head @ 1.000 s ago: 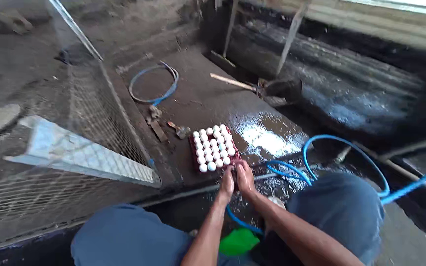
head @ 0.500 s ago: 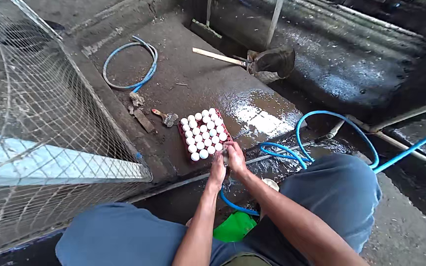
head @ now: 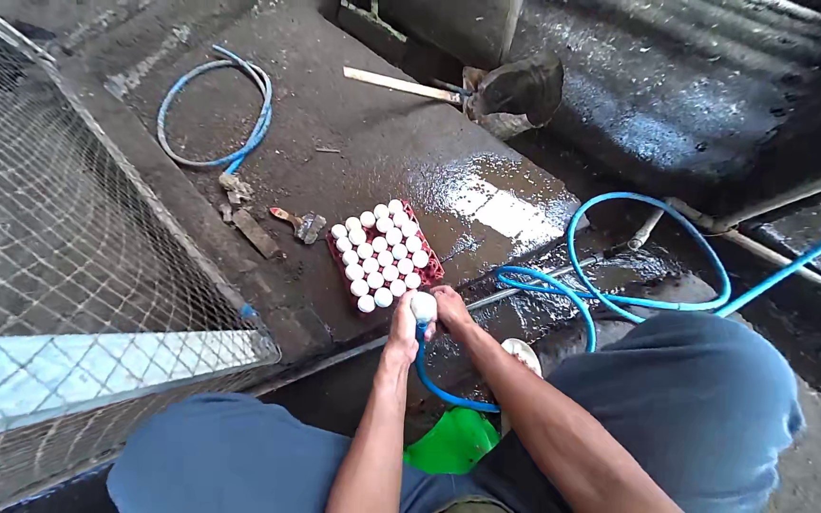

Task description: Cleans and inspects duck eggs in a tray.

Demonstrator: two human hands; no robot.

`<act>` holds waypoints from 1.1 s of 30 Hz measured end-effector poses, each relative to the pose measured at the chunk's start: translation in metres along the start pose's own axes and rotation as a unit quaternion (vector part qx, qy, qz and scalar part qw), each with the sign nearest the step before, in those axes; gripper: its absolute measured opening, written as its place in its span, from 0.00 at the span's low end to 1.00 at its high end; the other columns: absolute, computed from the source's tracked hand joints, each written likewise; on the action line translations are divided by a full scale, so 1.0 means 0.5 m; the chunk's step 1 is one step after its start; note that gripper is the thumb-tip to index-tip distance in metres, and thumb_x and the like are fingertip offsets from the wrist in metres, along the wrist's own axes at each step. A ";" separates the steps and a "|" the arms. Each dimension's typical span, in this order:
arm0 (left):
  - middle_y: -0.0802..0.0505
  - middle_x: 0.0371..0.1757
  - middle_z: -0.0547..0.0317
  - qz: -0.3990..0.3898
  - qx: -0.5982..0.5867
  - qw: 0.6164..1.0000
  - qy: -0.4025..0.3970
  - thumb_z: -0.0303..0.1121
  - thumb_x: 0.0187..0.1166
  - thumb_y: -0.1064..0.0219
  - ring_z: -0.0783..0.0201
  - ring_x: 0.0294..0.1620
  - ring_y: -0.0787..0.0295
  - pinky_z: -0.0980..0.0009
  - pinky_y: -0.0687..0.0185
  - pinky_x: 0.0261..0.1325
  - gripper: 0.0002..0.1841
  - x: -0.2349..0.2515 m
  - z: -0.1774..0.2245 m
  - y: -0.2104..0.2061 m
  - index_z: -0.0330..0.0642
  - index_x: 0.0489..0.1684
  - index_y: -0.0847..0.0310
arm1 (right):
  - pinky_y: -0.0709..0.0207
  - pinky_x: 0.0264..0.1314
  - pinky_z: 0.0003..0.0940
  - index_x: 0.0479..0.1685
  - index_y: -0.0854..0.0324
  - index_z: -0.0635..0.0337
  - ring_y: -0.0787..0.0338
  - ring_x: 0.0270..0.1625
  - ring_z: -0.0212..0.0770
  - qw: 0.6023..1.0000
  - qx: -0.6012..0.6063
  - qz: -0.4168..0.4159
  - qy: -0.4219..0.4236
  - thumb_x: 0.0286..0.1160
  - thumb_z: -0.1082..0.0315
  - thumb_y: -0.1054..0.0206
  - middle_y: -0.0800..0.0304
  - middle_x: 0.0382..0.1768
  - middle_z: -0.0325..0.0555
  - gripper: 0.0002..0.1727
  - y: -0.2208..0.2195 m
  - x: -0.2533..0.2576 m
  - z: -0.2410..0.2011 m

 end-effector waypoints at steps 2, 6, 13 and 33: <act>0.17 0.22 0.56 0.002 -0.028 1.000 0.003 0.50 0.95 0.72 0.67 0.13 0.27 0.74 0.28 0.15 0.31 0.023 0.007 0.015 0.39 0.44 0.25 | 0.23 0.29 0.35 0.75 0.27 0.57 0.19 0.28 0.37 0.994 -0.058 -0.088 -0.035 0.94 0.57 0.52 0.14 0.42 0.48 0.21 -0.022 0.003 0.033; 0.11 0.32 0.51 0.057 -0.066 0.996 -0.031 0.45 0.96 0.60 0.62 0.28 0.12 0.70 0.14 0.32 0.22 0.073 0.020 0.071 0.36 0.58 0.25 | 0.37 0.16 0.22 0.77 0.28 0.49 0.32 0.16 0.24 0.949 -0.073 -0.303 -0.049 0.93 0.60 0.54 0.09 0.45 0.39 0.20 -0.116 -0.029 0.101; 0.17 0.64 0.37 0.137 0.083 0.982 -0.101 0.26 0.84 0.36 0.53 0.55 0.14 0.58 0.15 0.59 0.24 0.226 0.088 0.161 0.28 0.76 0.34 | 0.38 0.16 0.22 0.70 0.22 0.55 0.31 0.16 0.25 0.954 -0.013 -0.293 -0.065 0.91 0.67 0.51 0.08 0.48 0.41 0.17 -0.154 0.011 0.143; 0.21 0.73 0.29 0.173 0.686 0.703 -0.071 0.30 0.64 0.19 0.33 0.76 0.26 0.37 0.30 0.77 0.31 0.550 0.290 0.192 0.34 0.70 0.22 | 0.38 0.14 0.23 0.62 0.20 0.58 0.31 0.14 0.27 0.948 0.061 -0.294 -0.104 0.91 0.68 0.49 0.07 0.40 0.42 0.14 -0.139 0.081 0.153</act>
Point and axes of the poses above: each hand's wrist, its own x-axis towards the middle knuckle, its own y-axis out of the back of the hand, z = x × y, the point moved 9 cm from there along x, towards the middle knuckle
